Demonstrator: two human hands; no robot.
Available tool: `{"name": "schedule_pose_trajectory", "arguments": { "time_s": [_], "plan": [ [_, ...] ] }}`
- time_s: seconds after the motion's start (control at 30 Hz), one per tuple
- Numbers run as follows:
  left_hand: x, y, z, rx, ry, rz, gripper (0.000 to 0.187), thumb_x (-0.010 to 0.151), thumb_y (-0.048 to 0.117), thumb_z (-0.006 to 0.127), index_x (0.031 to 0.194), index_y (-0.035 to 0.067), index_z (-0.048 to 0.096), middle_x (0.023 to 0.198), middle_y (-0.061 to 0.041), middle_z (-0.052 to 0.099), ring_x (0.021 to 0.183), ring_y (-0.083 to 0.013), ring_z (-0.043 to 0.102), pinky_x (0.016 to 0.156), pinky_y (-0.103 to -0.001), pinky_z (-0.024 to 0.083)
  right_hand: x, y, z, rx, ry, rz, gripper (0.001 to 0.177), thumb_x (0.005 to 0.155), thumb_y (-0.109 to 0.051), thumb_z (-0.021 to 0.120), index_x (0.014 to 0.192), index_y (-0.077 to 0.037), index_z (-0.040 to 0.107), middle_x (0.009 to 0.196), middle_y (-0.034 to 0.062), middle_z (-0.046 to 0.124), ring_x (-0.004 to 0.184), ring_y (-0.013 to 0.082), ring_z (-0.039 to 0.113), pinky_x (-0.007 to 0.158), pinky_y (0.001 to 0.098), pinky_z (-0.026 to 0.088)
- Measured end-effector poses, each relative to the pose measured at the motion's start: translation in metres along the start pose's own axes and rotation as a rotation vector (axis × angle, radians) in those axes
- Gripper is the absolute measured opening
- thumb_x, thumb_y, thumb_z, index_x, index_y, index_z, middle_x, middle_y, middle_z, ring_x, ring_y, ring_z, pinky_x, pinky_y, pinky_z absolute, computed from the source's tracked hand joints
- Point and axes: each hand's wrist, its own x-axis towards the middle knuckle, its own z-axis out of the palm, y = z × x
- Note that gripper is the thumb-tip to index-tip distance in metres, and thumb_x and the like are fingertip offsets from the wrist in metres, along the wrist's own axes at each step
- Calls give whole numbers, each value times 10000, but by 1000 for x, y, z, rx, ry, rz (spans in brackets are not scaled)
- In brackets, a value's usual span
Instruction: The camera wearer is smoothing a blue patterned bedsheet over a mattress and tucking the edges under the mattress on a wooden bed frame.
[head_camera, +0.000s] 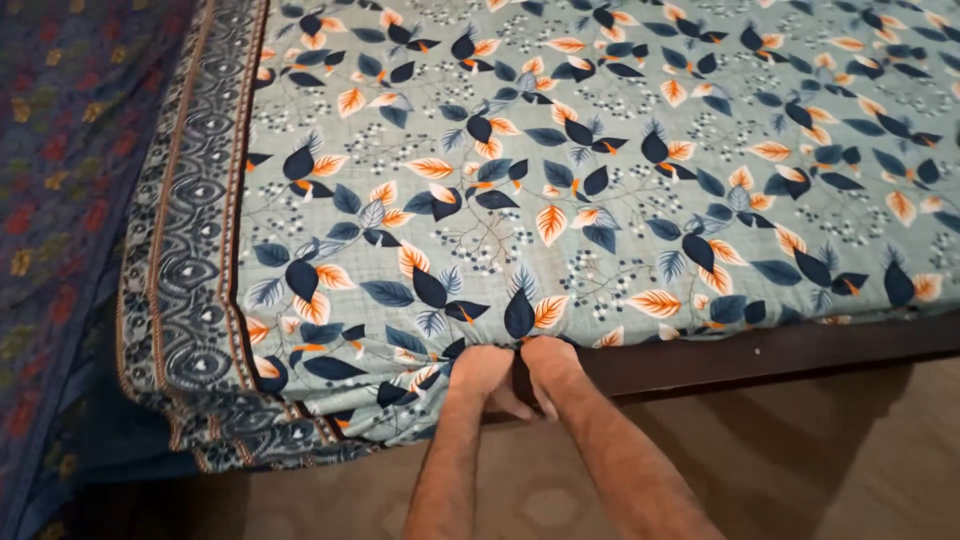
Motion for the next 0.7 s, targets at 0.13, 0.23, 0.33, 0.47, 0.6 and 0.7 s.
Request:
{"name": "schedule_pose_trajectory", "arguments": {
  "time_s": [0.13, 0.23, 0.33, 0.47, 0.6, 0.7],
  "plan": [
    [-4, -15, 28, -43, 360, 264, 796, 471, 601, 940, 963, 25, 697, 991, -217, 717, 927, -389, 705, 838, -486, 566, -44, -13, -17, -38, -55, 13, 537, 497, -76, 1006, 984, -102, 782, 1136, 142, 737, 1133, 284, 697, 929, 412, 590],
    [-17, -25, 41, -134, 450, 338, 783, 653, 581, 884, 1117, -1, 640, 1092, -221, 691, 1016, -393, 676, 895, -483, 543, -34, -16, -7, -32, 12, 70, 483, 535, -92, 989, 967, -110, 775, 1107, 146, 737, 1112, 293, 700, 924, 415, 592],
    [-40, -59, 62, -157, 540, 452, 659, 814, 443, 799, 1280, 14, 615, 1289, -214, 639, 1196, -378, 612, 1014, -469, 497, -3, -10, 33, -36, 217, 80, 289, 680, -90, 866, 953, -113, 772, 1067, 156, 749, 1061, 320, 718, 891, 443, 595],
    [-130, -122, 58, -15, 642, 571, 556, 858, 249, 732, 1398, 171, 626, 1494, -168, 539, 1380, -340, 492, 1133, -499, 411, 19, -3, 74, -190, 375, 150, 200, 782, -89, 720, 978, -117, 747, 1064, 128, 742, 1036, 311, 726, 872, 446, 588],
    [-209, -199, 65, 157, 657, 406, 537, 844, 235, 731, 1370, 264, 626, 1486, -74, 566, 1379, -268, 511, 1106, -562, 379, 11, -9, 95, -266, 485, 152, 137, 911, -112, 662, 1035, -113, 719, 1081, 101, 734, 1041, 287, 729, 874, 443, 588],
    [-232, -243, 60, 451, 795, 194, 677, 782, 211, 713, 1429, 367, 589, 1451, -23, 570, 1350, -221, 514, 1092, -584, 360, -14, -20, 98, -291, 688, 91, 356, 782, -105, 708, 1130, -71, 638, 1158, 110, 670, 1150, 282, 647, 1020, 416, 530]
  ]
}}
